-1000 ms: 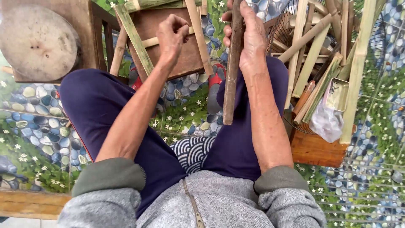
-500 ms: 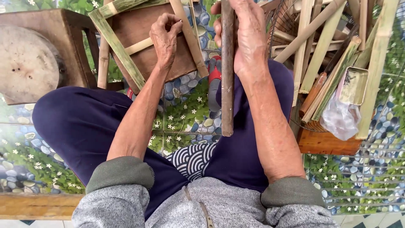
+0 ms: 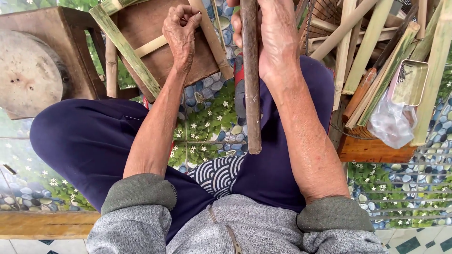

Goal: The person sits cross-legged and assembles a small bamboo frame by hand. They insert bamboo strips into the frame, adjust the pieces, and use a wooden mallet to tap the joints into place.

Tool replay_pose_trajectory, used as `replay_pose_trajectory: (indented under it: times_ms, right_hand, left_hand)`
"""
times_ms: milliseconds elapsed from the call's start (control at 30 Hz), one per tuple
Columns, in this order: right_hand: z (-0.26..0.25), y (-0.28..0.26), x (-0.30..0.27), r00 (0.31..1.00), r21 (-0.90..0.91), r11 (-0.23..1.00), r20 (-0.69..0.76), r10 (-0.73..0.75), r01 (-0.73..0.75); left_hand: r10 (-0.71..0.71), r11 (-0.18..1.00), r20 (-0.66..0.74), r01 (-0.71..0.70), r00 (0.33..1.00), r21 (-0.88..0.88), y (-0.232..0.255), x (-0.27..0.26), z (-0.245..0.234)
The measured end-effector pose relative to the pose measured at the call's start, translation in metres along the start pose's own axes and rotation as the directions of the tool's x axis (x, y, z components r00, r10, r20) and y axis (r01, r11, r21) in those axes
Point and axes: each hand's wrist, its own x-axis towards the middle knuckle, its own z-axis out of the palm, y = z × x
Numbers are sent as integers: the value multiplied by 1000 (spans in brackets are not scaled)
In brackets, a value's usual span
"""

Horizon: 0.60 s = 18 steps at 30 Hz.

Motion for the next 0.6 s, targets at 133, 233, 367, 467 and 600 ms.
replay_pose_trajectory:
  times_ms: [133,233,367,467,600]
  right_hand:
    - [-3,4,0,999,7,1000,46,-22,22]
    - [-1,2,-2,998,-11,1000,59,-18,19]
    - [0,4,-1,998,-28,1000,65,-5,7]
    - [-3,8,-1,997,-42,999,81,-8,12]
    - [-8,12,-2,997,-93,995,81,-19,26]
  left_hand:
    - [28,999,-19,-28,999,-16,0,-1,2]
    - [33,999,-31,-34,999,-13,6,-1,2]
    - [41,997,-40,-43,998,-57,10,-3,2]
    - [82,994,-61,-86,995,-71,9,-3,3]
    - [108,989,-77,-115,991,-91,5,-4,5]
